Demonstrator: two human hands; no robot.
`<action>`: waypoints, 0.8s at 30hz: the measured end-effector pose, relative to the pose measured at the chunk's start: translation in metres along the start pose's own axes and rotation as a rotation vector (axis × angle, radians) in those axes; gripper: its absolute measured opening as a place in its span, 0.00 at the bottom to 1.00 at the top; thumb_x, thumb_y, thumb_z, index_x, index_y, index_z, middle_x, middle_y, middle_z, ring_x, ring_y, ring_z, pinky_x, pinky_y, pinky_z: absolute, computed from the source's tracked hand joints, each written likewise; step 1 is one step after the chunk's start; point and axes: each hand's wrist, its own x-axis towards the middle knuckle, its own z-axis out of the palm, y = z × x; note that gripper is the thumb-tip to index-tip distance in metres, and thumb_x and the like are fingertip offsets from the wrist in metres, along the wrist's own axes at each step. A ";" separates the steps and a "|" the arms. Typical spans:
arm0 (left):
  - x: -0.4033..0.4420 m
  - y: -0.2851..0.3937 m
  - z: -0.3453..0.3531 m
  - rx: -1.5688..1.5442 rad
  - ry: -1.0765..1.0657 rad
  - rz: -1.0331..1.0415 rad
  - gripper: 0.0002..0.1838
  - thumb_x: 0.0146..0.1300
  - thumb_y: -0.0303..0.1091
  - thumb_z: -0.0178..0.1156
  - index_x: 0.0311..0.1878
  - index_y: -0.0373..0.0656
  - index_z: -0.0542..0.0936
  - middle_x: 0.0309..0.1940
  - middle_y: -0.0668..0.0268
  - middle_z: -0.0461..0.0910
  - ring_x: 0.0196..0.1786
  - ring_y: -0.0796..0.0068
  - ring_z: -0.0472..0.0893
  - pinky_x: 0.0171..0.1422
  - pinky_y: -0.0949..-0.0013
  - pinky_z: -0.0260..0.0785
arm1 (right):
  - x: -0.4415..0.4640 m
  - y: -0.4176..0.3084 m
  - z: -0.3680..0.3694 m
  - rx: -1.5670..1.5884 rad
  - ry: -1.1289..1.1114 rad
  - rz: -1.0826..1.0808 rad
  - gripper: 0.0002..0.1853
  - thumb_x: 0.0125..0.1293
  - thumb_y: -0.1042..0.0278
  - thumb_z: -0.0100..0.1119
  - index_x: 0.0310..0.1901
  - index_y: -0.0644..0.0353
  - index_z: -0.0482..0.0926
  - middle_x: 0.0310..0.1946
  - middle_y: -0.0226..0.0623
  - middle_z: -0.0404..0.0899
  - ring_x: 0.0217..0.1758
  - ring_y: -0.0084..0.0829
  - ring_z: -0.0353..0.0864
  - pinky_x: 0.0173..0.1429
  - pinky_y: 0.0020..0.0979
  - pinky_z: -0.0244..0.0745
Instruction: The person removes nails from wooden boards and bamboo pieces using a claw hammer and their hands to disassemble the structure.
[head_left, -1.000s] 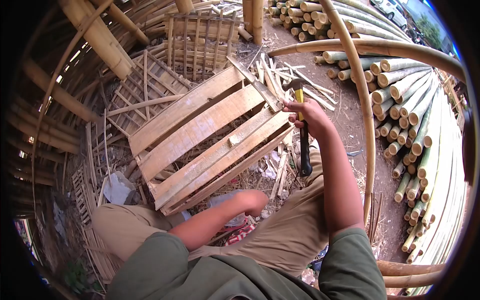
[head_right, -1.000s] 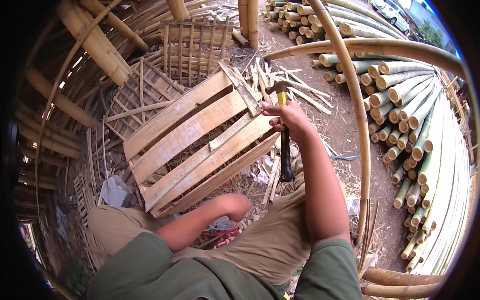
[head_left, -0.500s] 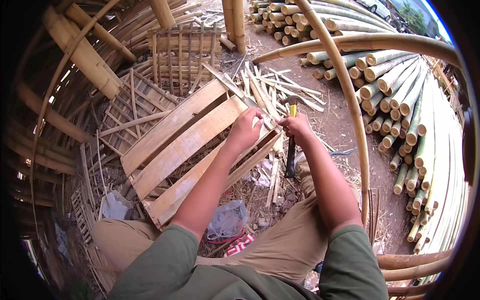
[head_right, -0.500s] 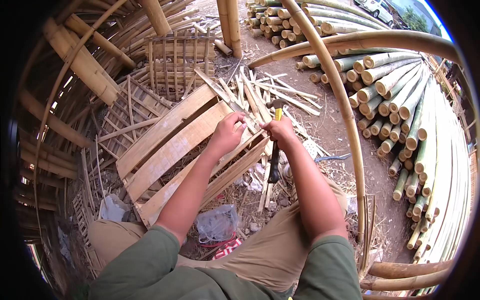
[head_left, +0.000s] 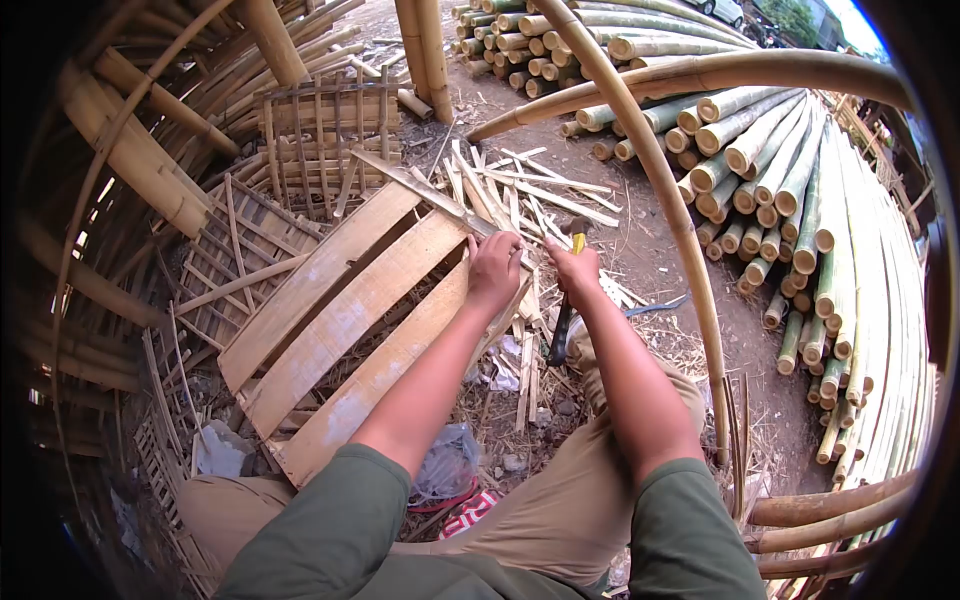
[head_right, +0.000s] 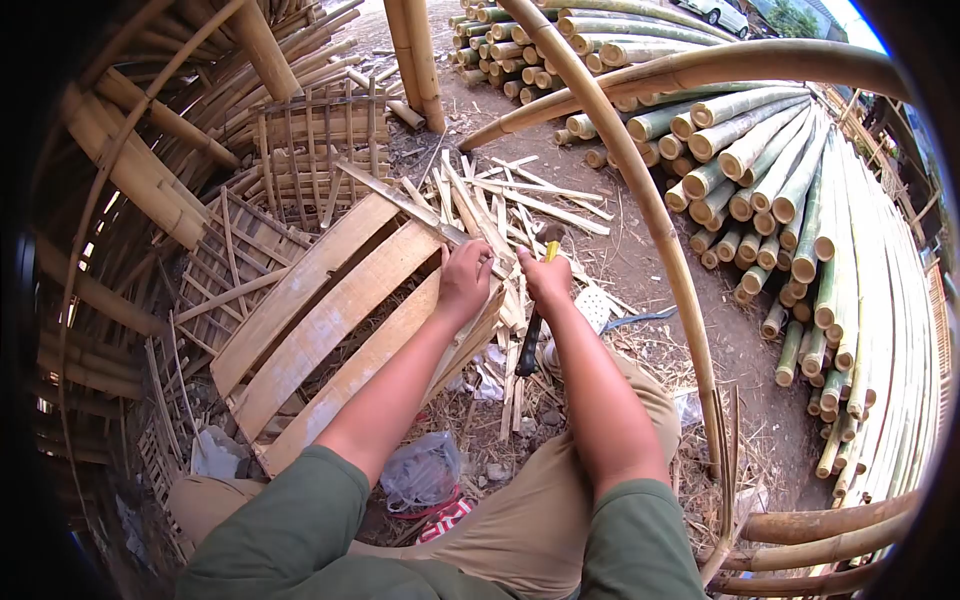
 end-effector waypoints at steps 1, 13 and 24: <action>-0.004 0.001 0.001 0.055 0.024 0.039 0.06 0.64 0.29 0.61 0.44 0.44 0.77 0.45 0.60 0.81 0.57 0.54 0.79 0.75 0.35 0.50 | -0.004 -0.001 -0.001 0.039 -0.030 0.003 0.23 0.58 0.52 0.76 0.21 0.61 0.77 0.13 0.27 0.72 0.13 0.21 0.67 0.18 0.28 0.60; 0.013 0.004 -0.005 0.132 -0.174 -0.123 0.05 0.62 0.34 0.65 0.39 0.46 0.80 0.48 0.65 0.82 0.55 0.57 0.82 0.77 0.25 0.34 | 0.011 0.037 -0.002 -0.320 -0.019 -0.070 0.29 0.49 0.42 0.79 0.25 0.62 0.75 0.24 0.41 0.82 0.25 0.33 0.80 0.34 0.38 0.76; -0.041 0.014 -0.115 -0.112 -0.217 -0.626 0.12 0.62 0.34 0.65 0.43 0.37 0.83 0.48 0.54 0.84 0.53 0.62 0.83 0.61 0.63 0.72 | -0.002 0.010 0.008 0.200 -0.244 0.014 0.18 0.60 0.77 0.66 0.44 0.59 0.66 0.27 0.34 0.77 0.20 0.25 0.80 0.17 0.24 0.65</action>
